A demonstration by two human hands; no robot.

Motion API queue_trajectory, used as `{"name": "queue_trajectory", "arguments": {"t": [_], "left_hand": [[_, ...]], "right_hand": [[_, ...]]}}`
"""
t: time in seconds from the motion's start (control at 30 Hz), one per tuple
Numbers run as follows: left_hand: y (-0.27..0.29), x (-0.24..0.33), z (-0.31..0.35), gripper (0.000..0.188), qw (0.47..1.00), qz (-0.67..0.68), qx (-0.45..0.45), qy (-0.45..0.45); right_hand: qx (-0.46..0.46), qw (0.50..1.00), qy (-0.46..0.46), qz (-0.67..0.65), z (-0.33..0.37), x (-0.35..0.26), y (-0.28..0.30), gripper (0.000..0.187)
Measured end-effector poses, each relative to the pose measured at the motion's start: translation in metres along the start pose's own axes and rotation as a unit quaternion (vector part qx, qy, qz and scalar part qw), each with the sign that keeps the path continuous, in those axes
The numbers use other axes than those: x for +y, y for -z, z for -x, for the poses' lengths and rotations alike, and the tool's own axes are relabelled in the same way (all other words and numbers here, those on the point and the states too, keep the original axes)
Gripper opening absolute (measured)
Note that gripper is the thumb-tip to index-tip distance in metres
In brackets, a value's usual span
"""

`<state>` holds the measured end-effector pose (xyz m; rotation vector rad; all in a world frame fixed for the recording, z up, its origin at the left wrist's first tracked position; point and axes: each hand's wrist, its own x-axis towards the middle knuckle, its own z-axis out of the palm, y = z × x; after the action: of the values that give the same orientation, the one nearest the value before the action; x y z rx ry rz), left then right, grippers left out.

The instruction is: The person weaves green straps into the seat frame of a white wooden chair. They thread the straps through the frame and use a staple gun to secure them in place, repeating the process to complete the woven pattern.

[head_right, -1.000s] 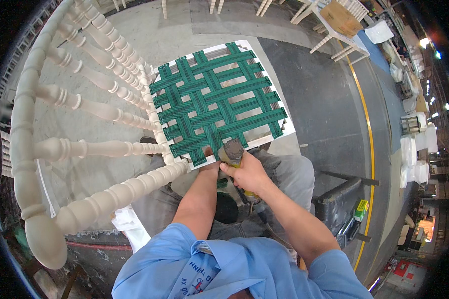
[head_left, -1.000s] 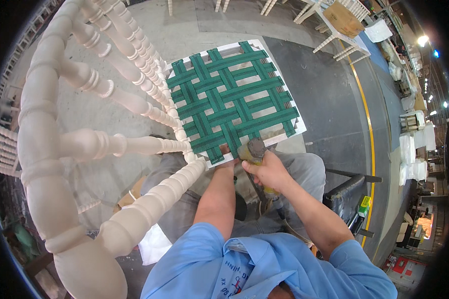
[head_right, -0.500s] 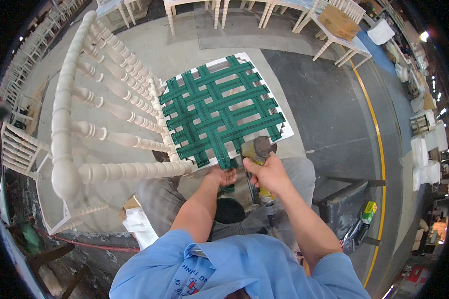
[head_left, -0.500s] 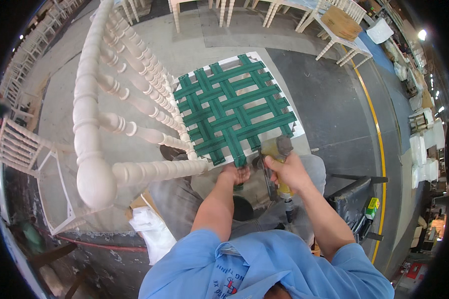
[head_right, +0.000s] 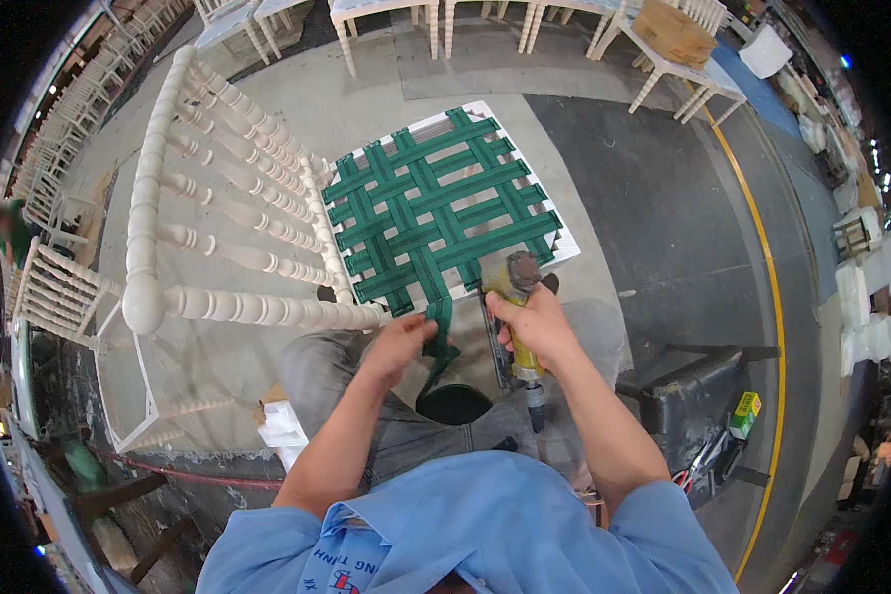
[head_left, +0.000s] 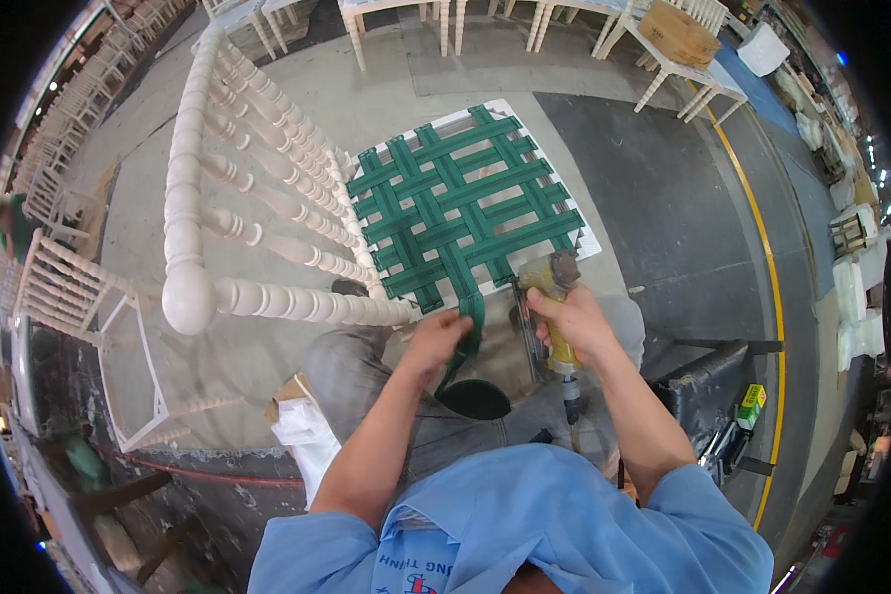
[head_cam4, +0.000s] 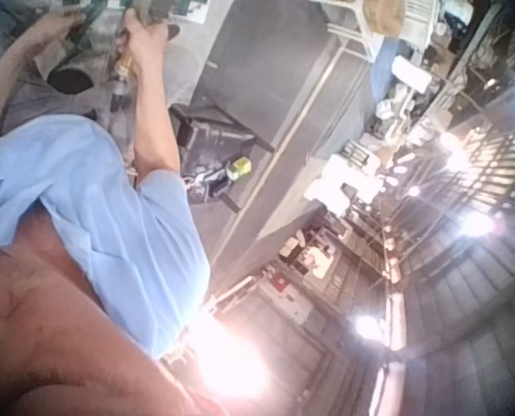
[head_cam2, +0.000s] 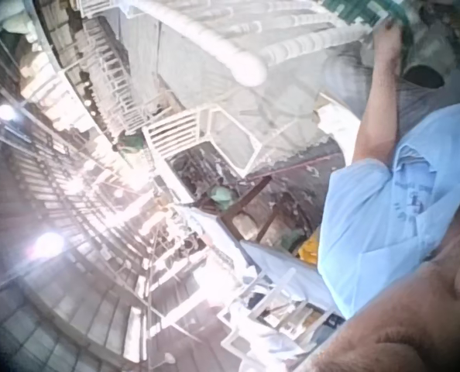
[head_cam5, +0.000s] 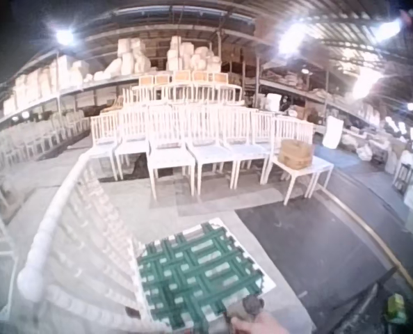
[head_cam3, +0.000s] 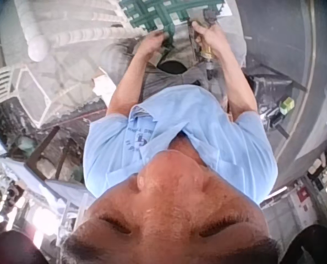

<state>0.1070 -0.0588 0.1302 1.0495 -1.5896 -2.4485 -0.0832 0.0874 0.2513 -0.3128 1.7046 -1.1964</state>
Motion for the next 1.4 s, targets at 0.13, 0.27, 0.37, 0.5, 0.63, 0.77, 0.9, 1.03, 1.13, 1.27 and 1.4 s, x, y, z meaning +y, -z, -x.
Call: {"name": "queue_trajectory", "arguments": {"t": [0.13,0.27,0.37,0.5,0.63,0.77,0.9,1.03,1.13,1.27,1.4], "left_hand": [[0.015,0.024,-0.033,0.029,0.994,0.045,0.089,-0.043],[0.024,0.023,-0.069,0.031,0.982,0.048,0.159,-0.086],[0.028,0.014,-0.083,0.03,0.98,0.079,0.169,-0.076],[0.027,0.018,-0.087,0.029,0.982,0.106,0.148,-0.042],[0.029,0.021,-0.084,0.029,0.985,0.104,0.133,-0.033],[0.037,0.016,-0.086,0.029,0.982,0.099,0.158,-0.039],[0.035,0.02,-0.089,0.028,0.982,0.078,0.17,-0.005],[0.035,0.018,-0.086,0.028,0.98,0.099,0.175,-0.002],[0.031,0.017,-0.086,0.029,0.976,0.057,0.209,-0.024],[0.029,0.024,-0.086,0.029,0.981,0.062,0.184,-0.01],[0.044,0.01,-0.088,0.029,0.981,0.092,0.167,-0.018]], "right_hand": [[-0.014,0.998,0.0,0.053,-0.018,0.003,-0.023,0.031],[-0.03,0.995,-0.013,0.099,-0.042,0.011,-0.04,0.039],[-0.038,0.991,-0.02,0.13,-0.054,0.01,-0.049,0.04],[-0.026,0.987,-0.029,0.154,-0.061,0.012,-0.055,0.039],[-0.023,0.983,-0.033,0.178,-0.066,0.014,-0.06,0.039],[-0.025,0.978,-0.046,0.201,-0.064,0.005,-0.069,0.04],[-0.007,0.98,-0.048,0.195,-0.062,0.006,-0.075,0.035],[-0.002,0.979,-0.055,0.195,-0.062,0.009,-0.08,0.032],[-0.028,0.981,-0.031,0.191,-0.056,0.014,-0.08,0.044],[-0.022,0.977,-0.055,0.206,-0.059,0.016,-0.081,0.043],[-0.03,0.991,-0.028,0.13,-0.04,0.01,-0.071,0.041]]}}
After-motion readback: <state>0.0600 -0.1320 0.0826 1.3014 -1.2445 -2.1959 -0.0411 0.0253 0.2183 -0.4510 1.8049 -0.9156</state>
